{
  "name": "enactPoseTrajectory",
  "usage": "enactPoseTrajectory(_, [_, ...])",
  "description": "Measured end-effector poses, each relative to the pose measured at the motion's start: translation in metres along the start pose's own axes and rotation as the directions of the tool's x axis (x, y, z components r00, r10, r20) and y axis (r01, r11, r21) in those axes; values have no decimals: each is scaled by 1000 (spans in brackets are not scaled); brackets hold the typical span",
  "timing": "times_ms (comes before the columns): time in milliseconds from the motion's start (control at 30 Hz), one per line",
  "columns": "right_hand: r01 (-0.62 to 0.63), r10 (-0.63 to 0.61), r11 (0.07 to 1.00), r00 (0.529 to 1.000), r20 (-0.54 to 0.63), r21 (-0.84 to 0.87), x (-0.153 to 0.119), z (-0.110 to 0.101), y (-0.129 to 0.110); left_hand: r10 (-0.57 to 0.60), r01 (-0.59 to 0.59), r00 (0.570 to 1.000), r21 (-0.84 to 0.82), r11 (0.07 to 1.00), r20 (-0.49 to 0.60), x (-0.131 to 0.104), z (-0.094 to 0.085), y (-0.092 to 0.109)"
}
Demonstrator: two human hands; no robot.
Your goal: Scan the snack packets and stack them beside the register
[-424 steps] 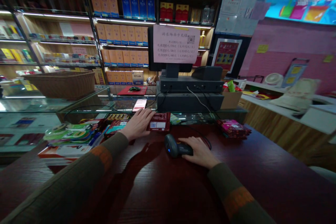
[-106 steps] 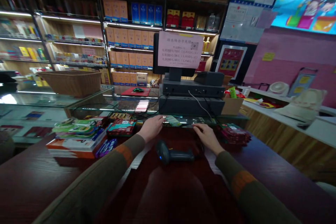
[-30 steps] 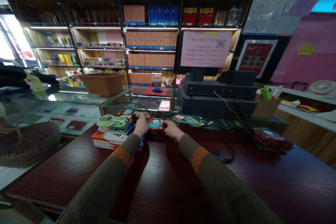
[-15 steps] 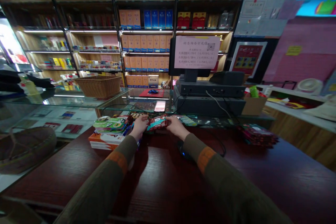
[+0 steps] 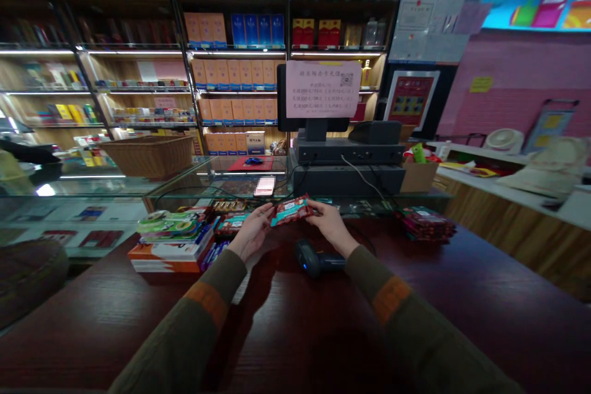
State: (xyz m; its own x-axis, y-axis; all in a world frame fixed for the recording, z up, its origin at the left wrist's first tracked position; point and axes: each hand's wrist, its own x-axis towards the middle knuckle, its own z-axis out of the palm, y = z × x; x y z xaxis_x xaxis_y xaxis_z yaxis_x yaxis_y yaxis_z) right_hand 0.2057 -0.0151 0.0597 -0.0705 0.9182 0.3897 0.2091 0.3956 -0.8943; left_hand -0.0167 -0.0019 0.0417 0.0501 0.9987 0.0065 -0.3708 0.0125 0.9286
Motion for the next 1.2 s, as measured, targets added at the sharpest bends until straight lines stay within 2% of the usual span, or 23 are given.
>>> enactPoseTrajectory(100, [-21,20,1000,999,-44,-23,-8,-14,7,10,-11,998,24,1000,64,-4,7,-7])
enactPoseTrajectory(200, [5,-11,996,998,-62,-94,-19,-26,13,105,-119,987,114,986,123,-11,12,-16])
enactPoseTrajectory(333, [7,-17,988,998,-61,-153,-34,-33,23,263,-286,950,134,949,169,-19,18,-32])
enactPoseTrajectory(467, [-3,-4,990,999,-49,-140,-40,-34,33,359,-387,921,243,890,152,-21,17,-45])
enactPoseTrajectory(733, [-1,-16,980,996,-84,-197,-34,-37,37,426,-441,894,440,782,139,-15,9,-49])
enactPoseTrajectory(900, [50,-76,968,992,-100,-247,-35,-36,36,565,-539,816,518,665,123,-14,8,-46])
enactPoseTrajectory(967, [60,-91,968,989,-120,-243,-35,-34,36,597,-543,798,530,652,84,-13,7,-46])
enactPoseTrajectory(1133, [88,-106,979,990,-92,-181,-36,-22,35,532,-464,846,480,744,-7,-12,11,-49])
enactPoseTrajectory(1200, [90,-104,984,991,-88,-157,-36,-18,34,530,-462,847,457,760,-26,-13,14,-49])
